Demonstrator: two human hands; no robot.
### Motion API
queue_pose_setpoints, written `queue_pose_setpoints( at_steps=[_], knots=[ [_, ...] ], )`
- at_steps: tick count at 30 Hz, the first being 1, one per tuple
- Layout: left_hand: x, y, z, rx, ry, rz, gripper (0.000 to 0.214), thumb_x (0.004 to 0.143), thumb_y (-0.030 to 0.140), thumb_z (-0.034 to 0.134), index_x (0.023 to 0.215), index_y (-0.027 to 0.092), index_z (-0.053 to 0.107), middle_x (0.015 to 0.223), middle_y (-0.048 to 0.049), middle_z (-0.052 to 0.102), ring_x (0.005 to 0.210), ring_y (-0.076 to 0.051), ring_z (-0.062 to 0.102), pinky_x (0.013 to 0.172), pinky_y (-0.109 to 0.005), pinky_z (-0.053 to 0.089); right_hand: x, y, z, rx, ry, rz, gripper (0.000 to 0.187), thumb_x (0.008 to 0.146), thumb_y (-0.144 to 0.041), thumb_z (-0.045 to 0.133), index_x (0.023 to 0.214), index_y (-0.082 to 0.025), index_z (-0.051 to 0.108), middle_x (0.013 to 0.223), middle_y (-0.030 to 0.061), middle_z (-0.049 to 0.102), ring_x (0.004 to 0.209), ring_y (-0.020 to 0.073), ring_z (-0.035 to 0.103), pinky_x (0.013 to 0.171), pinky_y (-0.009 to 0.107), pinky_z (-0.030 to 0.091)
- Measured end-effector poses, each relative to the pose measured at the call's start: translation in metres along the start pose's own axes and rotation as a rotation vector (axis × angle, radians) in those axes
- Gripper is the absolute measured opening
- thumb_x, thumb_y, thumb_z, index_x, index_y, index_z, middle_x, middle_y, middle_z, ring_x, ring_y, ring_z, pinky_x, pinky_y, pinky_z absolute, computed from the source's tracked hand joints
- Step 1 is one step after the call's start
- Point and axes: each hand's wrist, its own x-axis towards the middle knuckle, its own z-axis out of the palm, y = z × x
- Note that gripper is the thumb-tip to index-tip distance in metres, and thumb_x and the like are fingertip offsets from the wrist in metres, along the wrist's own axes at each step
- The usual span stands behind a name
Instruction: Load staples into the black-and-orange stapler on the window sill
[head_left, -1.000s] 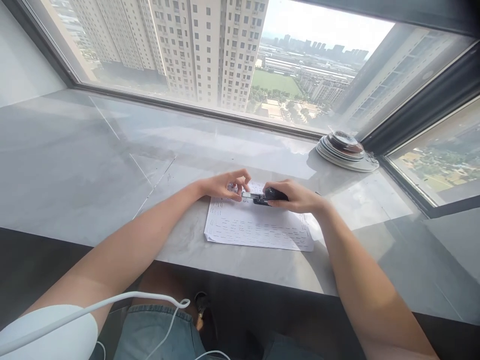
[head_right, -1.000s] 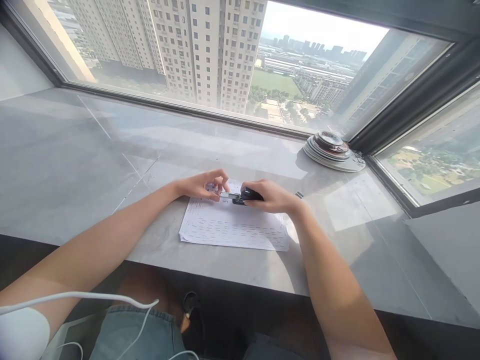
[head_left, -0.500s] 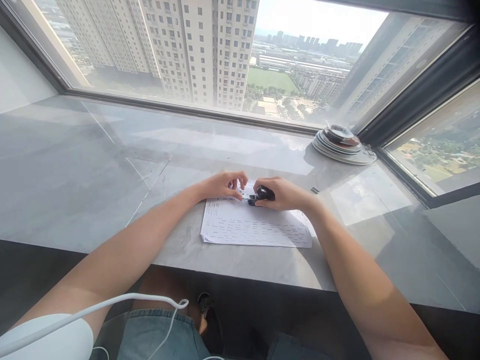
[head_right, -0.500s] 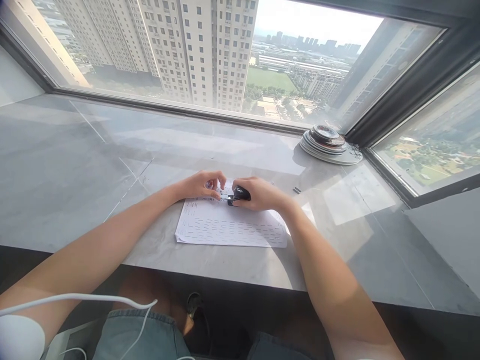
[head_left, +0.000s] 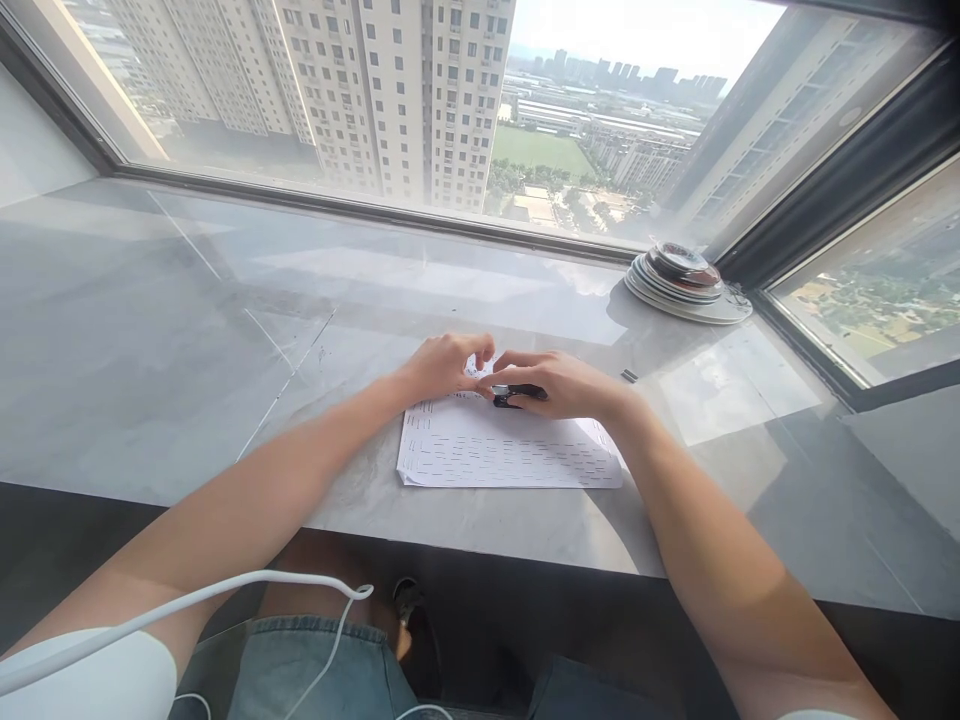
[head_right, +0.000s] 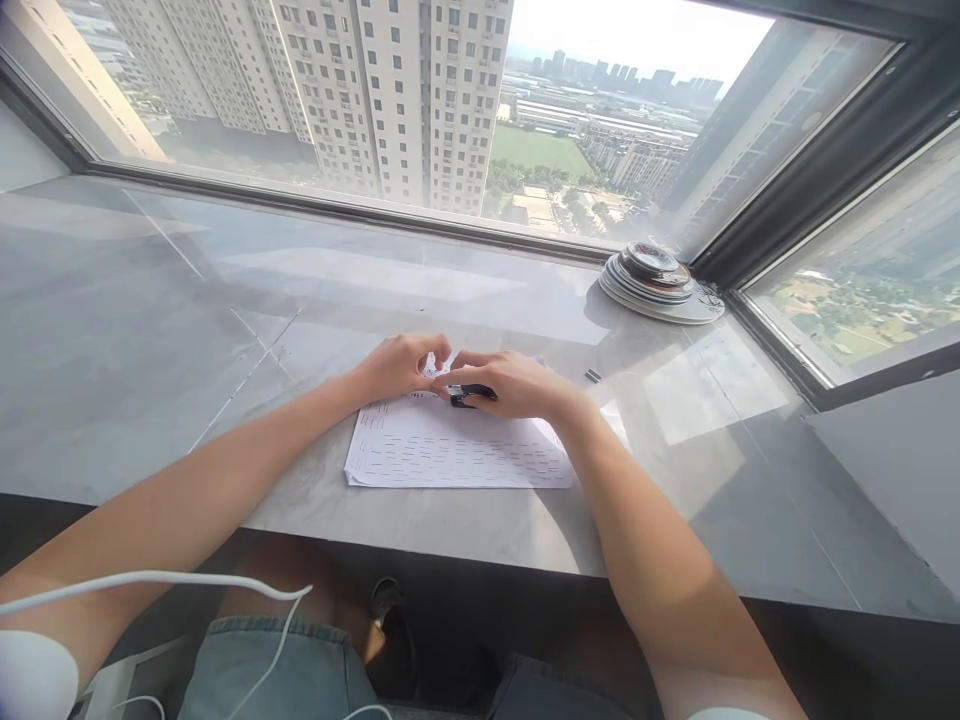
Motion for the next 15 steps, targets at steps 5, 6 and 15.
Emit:
queue_pose_setpoints(
  at_steps=[5, 6, 15],
  knots=[
    [0.002, -0.005, 0.000, -0.021, 0.018, 0.012, 0.040, 0.071, 0.048, 0.085, 0.093, 0.023, 0.064, 0.089, 0.0018, 0.070, 0.067, -0.013, 0.057, 0.061, -0.025, 0.035, 0.005, -0.005, 0.002, -0.015, -0.008, -0.031, 0.041, 0.098, -0.021, 0.050, 0.130, -0.038, 0.069, 0.118, 0.0009, 0.071, 0.074, 0.0129, 0.060, 0.069, 0.029, 0.041],
    [0.002, -0.007, -0.001, -0.053, 0.004, 0.022, 0.041, 0.070, 0.048, 0.086, 0.093, 0.022, 0.064, 0.089, 0.0015, 0.070, 0.066, -0.012, 0.056, 0.060, -0.025, 0.036, 0.006, -0.005, 0.002, -0.001, -0.006, -0.026, 0.039, 0.098, -0.020, 0.051, 0.129, -0.037, 0.069, 0.118, 0.0009, 0.071, 0.073, 0.0126, 0.060, 0.068, 0.029, 0.041],
    [0.002, -0.016, -0.017, -0.490, -0.047, 0.058, 0.043, 0.069, 0.045, 0.089, 0.089, 0.019, 0.063, 0.079, 0.0015, 0.062, 0.058, -0.007, 0.047, 0.055, -0.024, 0.037, 0.000, 0.002, -0.002, 0.240, 0.007, 0.022, 0.042, 0.094, -0.020, 0.058, 0.134, -0.032, 0.062, 0.121, 0.0038, 0.070, 0.097, 0.0194, 0.065, 0.089, 0.036, 0.050]
  ],
)
